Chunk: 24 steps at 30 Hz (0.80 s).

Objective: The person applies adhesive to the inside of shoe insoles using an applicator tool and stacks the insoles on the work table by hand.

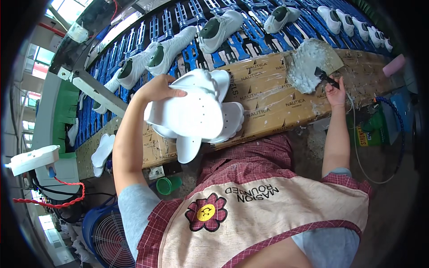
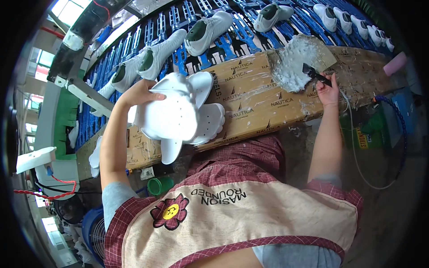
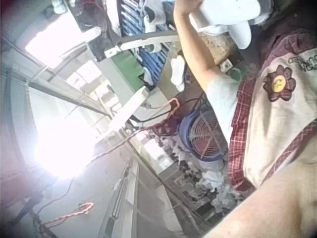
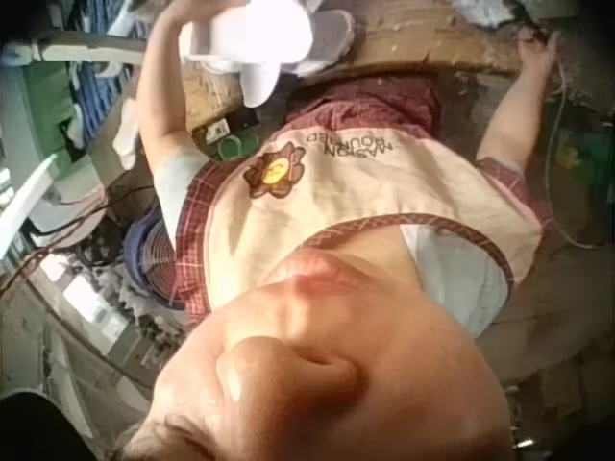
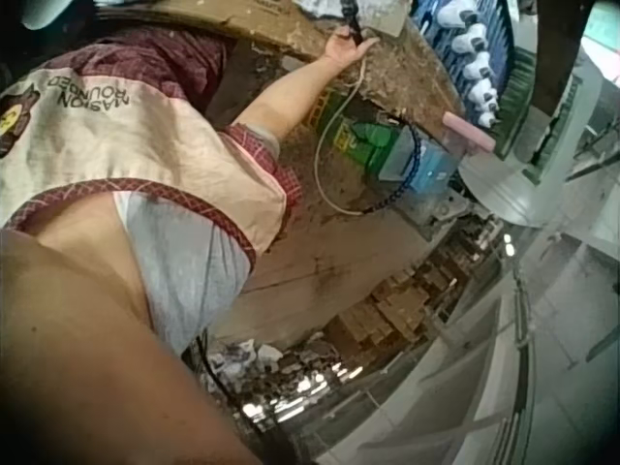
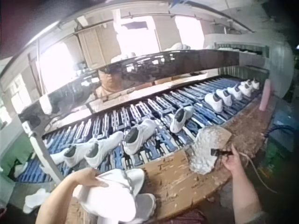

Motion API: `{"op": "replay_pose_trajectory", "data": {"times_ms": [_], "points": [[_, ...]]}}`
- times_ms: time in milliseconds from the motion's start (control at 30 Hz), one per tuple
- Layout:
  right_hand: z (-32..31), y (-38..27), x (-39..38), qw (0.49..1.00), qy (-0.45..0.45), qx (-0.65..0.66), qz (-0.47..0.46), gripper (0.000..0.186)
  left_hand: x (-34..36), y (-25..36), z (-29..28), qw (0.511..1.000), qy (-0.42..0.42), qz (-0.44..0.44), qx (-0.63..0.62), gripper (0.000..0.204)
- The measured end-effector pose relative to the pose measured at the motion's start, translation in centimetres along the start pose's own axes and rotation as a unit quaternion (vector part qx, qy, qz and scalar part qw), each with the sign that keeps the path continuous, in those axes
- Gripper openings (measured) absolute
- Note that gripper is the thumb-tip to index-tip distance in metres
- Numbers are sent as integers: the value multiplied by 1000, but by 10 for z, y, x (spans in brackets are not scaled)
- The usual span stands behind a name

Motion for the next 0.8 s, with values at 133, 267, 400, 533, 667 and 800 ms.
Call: {"op": "replay_pose_trajectory", "data": {"times_ms": [133, 267, 400, 533, 667, 800], "points": [[4, 1, 2, 1000, 3, -6, -2, 41, 51, -8, 16, 997, 35, -64, 32, 57], [2, 0, 2, 1000, 5, -10, 2, 41, 65, -21, 12, 995, -5, -98, -14, 61], [-5, -3, 7, 1000, 5, -16, -1, 40, 67, -39, 22, 972, -51, -86, -212, 66], [-9, 0, 6, 1000, 9, -16, 2, 40, 73, -27, 54, 955, -100, -109, -257, 73], [-1, 4, 11, 1000, 7, -18, 7, 40, 109, -60, 106, 965, -147, -102, -192, 68], [1, 0, 7, 999, 21, -26, 0, 40, 99, -68, 108, 921, -190, -109, -324, 65]]}}
Point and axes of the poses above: each hand's wrist, its own x-axis towards the middle knuckle, its own z-axis out of the palm, y = z × x, the point moved 3 cm from there along x, towards the middle knuckle, and after that the axes turned 12 degrees about -z, right-handed, at the moved point
